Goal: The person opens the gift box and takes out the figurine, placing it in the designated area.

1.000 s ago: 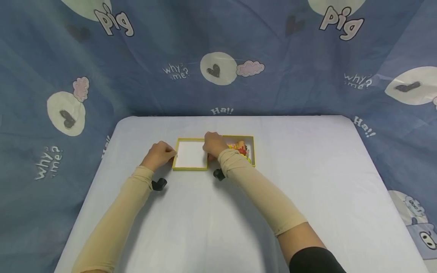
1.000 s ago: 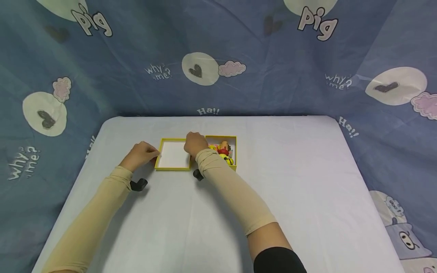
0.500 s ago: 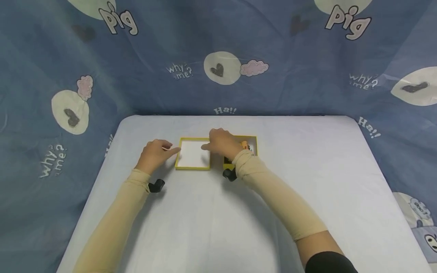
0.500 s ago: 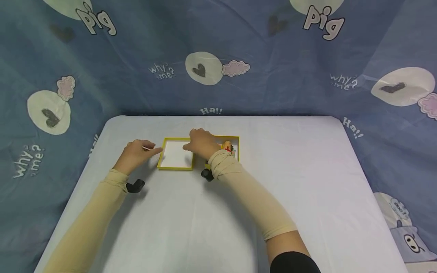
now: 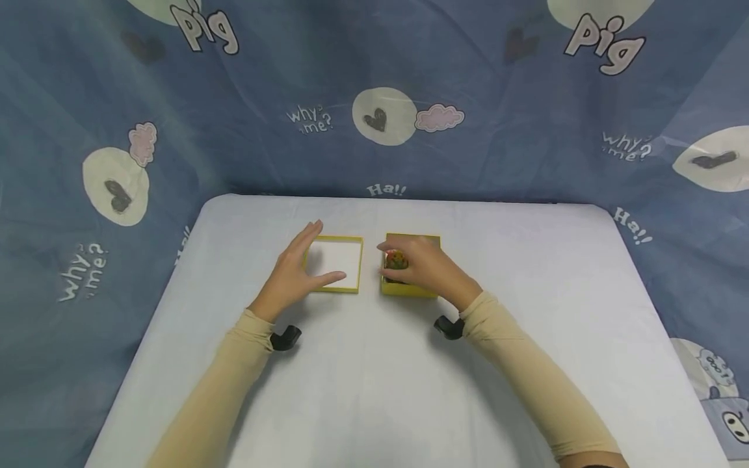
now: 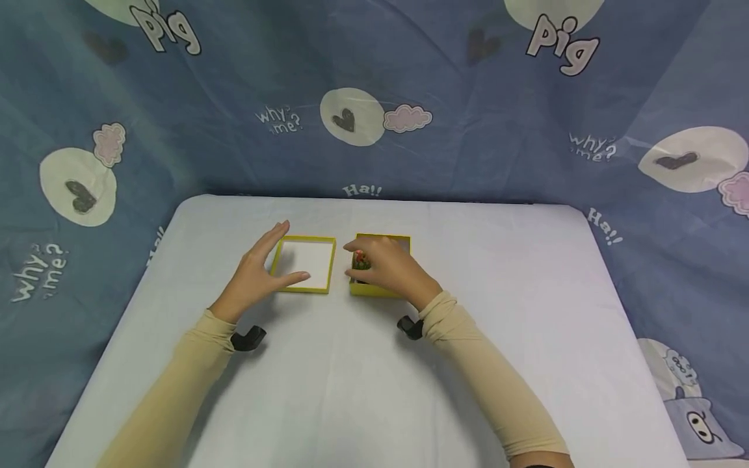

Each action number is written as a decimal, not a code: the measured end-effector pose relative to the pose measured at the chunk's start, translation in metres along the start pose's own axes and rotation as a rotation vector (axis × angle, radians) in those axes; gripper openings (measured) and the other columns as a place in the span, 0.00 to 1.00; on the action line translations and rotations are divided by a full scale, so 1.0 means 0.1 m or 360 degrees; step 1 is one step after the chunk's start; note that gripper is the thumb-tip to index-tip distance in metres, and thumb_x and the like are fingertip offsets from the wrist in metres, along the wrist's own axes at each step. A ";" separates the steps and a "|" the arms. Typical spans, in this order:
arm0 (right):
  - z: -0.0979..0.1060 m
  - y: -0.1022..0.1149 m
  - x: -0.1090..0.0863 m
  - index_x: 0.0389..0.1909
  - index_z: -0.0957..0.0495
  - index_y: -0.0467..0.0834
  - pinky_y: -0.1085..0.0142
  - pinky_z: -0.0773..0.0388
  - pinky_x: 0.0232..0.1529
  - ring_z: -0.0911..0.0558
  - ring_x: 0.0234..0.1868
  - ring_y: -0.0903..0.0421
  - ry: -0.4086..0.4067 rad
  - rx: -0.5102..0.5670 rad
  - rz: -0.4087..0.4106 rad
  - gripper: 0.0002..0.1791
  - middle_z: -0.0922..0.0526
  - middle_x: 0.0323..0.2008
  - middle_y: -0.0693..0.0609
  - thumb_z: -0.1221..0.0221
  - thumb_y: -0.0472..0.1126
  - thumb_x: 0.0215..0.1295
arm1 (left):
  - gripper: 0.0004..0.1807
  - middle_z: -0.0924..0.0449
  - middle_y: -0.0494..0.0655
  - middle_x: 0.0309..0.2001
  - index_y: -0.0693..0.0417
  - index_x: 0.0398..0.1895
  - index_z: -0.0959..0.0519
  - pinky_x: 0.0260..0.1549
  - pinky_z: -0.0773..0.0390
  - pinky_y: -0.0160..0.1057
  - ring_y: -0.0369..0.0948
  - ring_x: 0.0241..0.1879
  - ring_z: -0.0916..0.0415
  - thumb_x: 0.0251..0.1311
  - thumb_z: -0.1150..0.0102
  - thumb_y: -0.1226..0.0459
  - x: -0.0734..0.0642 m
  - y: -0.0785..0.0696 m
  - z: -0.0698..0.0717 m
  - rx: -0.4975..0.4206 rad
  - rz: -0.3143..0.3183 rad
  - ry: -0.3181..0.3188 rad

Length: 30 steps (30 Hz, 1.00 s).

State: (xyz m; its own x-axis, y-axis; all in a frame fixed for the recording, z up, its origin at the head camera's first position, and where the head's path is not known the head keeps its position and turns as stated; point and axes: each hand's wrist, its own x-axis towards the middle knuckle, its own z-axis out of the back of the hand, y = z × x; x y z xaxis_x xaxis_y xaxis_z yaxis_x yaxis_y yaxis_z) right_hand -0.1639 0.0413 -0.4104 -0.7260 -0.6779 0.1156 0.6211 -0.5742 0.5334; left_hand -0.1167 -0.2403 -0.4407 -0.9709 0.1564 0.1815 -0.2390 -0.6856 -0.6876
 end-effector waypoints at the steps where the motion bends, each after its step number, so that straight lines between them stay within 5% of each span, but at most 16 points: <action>1: 0.00 -0.03 -0.04 0.50 0.20 0.47 0.62 0.18 0.46 0.16 0.42 0.55 -0.0029 -0.0015 0.0040 0.21 0.15 0.43 0.53 0.31 0.49 0.57 | 0.58 0.51 0.39 0.77 0.34 0.77 0.49 0.71 0.44 0.60 0.43 0.77 0.55 0.42 0.27 0.40 0.01 -0.02 -0.04 -0.0018 -0.0031 0.0019; 5: -0.03 -0.13 -0.16 0.50 0.22 0.49 0.62 0.20 0.40 0.20 0.36 0.56 -0.0116 -0.0075 0.0121 0.21 0.16 0.41 0.53 0.30 0.49 0.57 | 0.62 0.55 0.34 0.78 0.29 0.76 0.53 0.72 0.44 0.58 0.37 0.78 0.58 0.39 0.26 0.38 0.07 -0.06 -0.23 -0.0059 -0.0108 0.0127; 9: -0.04 -0.22 -0.22 0.59 0.24 0.49 0.58 0.19 0.50 0.18 0.46 0.57 -0.0141 -0.0103 0.0054 0.29 0.17 0.52 0.53 0.29 0.49 0.56 | 0.64 0.55 0.35 0.78 0.28 0.76 0.55 0.72 0.43 0.55 0.38 0.77 0.56 0.36 0.28 0.34 0.14 -0.08 -0.40 -0.0070 -0.0138 0.0238; 18: -0.11 -0.38 -0.21 0.56 0.23 0.48 0.63 0.20 0.42 0.21 0.37 0.60 -0.0079 -0.0146 0.0038 0.28 0.18 0.39 0.57 0.30 0.51 0.55 | 0.69 0.53 0.40 0.78 0.35 0.78 0.56 0.73 0.44 0.55 0.46 0.77 0.53 0.31 0.30 0.29 0.34 -0.13 -0.61 0.0046 -0.0150 0.0460; 25: -0.15 -0.42 -0.18 0.46 0.22 0.49 0.67 0.25 0.33 0.24 0.32 0.59 -0.0082 -0.0093 0.0056 0.20 0.21 0.31 0.57 0.29 0.50 0.54 | 0.72 0.56 0.37 0.78 0.32 0.78 0.59 0.73 0.44 0.54 0.42 0.77 0.55 0.28 0.31 0.27 0.43 -0.15 -0.74 0.0001 -0.0101 0.0539; 30: -0.16 -0.45 -0.17 0.49 0.22 0.48 0.68 0.24 0.37 0.24 0.34 0.61 -0.0063 -0.0108 0.0040 0.23 0.21 0.33 0.58 0.29 0.49 0.54 | 0.73 0.58 0.35 0.78 0.30 0.78 0.61 0.73 0.44 0.55 0.42 0.77 0.58 0.26 0.31 0.26 0.47 -0.16 -0.80 0.0004 -0.0083 0.0564</action>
State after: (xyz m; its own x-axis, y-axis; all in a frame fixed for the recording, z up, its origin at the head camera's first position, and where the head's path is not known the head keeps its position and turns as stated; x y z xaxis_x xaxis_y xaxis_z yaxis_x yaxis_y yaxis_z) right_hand -0.1748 0.0706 -0.4496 -0.7203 -0.6744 0.1619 0.6568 -0.5881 0.4720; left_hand -0.1594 -0.1657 -0.4774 -0.9030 0.4278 -0.0390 -0.2888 -0.6718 -0.6822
